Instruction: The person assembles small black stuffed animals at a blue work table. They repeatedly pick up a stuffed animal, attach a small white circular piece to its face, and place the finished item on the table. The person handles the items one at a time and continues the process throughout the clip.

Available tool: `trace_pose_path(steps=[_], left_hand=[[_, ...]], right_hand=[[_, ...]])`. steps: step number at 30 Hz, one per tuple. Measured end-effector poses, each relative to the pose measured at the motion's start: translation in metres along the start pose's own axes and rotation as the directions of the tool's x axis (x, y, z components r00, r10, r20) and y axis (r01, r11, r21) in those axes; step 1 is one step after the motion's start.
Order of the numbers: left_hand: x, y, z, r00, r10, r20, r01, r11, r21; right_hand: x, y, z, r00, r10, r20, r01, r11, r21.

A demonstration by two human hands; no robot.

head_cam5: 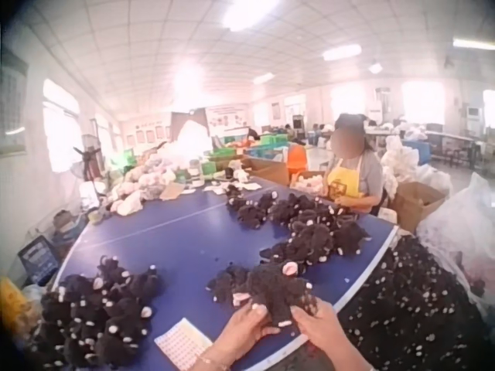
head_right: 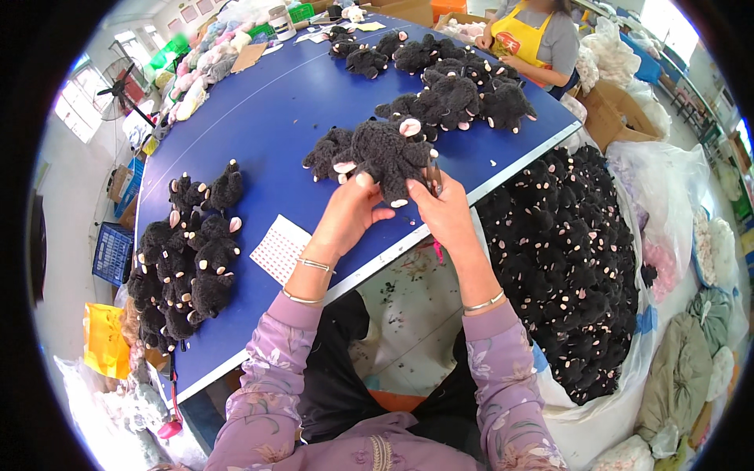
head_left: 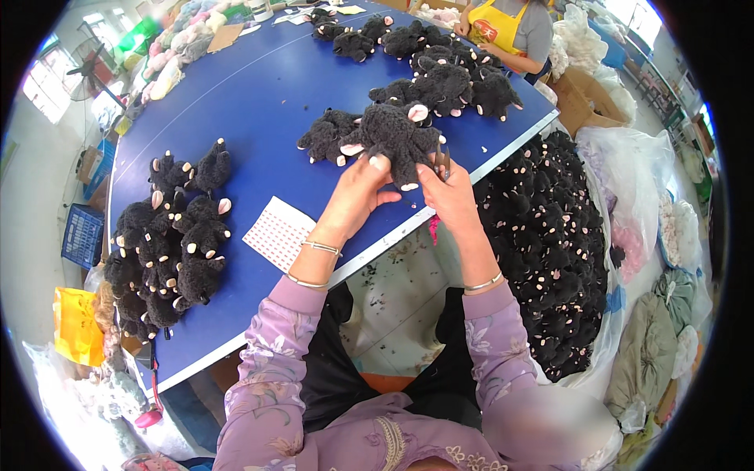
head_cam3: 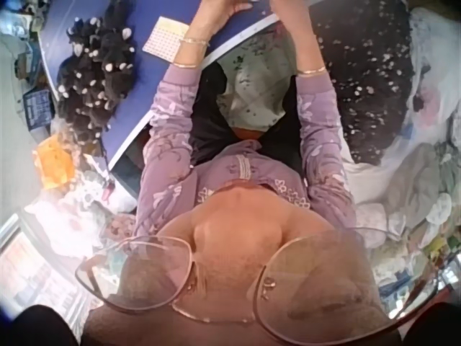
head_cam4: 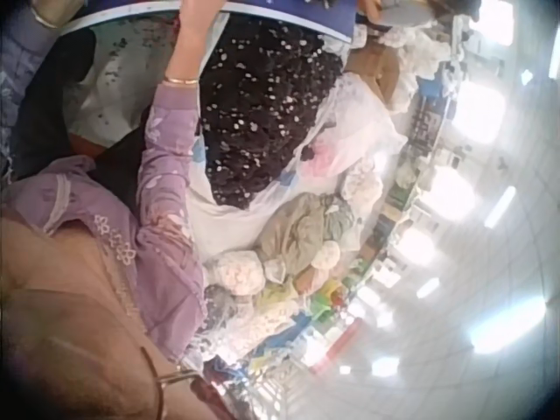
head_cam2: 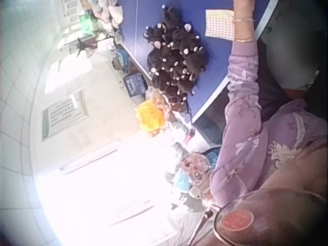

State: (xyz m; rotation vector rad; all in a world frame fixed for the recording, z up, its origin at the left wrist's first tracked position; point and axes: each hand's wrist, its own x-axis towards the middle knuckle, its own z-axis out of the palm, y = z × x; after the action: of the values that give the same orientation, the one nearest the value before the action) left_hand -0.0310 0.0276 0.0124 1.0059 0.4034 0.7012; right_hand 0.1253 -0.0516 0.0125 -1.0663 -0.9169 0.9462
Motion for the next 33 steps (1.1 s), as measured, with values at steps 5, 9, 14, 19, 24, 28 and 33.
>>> trace_pose_path(steps=[5,9,14,19,24,28,33], left_hand=[[0.0,-0.009,0.009,0.977,0.089,-0.193,-0.053,0.981,0.187],[-0.002,-0.009,0.002,0.973,0.133,-0.19,-0.064,0.941,0.332],[-0.007,-0.008,0.024,0.982,0.129,-0.138,-0.054,0.892,0.448],[-0.004,-0.002,0.016,0.946,0.02,-0.324,0.01,0.996,0.089],[-0.004,0.002,0.01,0.948,0.054,-0.312,-0.063,0.998,-0.018],[0.004,-0.005,-0.004,0.911,0.177,-0.373,-0.202,0.979,-0.028],[0.004,-0.011,0.006,0.887,0.39,-0.246,-0.327,0.909,0.26]], right_hand=[[0.004,0.012,-0.003,0.998,-0.038,0.04,0.044,0.984,-0.17],[0.001,-0.005,0.018,0.974,-0.199,-0.111,0.187,0.976,-0.108],[0.001,0.002,0.016,0.958,-0.131,-0.254,0.103,0.987,-0.121],[0.001,0.007,0.017,0.986,-0.089,-0.141,0.053,0.969,-0.24],[-0.003,0.002,0.02,0.994,-0.105,-0.017,0.097,0.962,-0.254],[0.005,0.003,-0.009,0.991,-0.098,0.087,0.128,0.873,-0.47],[0.007,0.0,-0.017,0.997,-0.042,-0.066,0.044,0.999,0.03]])
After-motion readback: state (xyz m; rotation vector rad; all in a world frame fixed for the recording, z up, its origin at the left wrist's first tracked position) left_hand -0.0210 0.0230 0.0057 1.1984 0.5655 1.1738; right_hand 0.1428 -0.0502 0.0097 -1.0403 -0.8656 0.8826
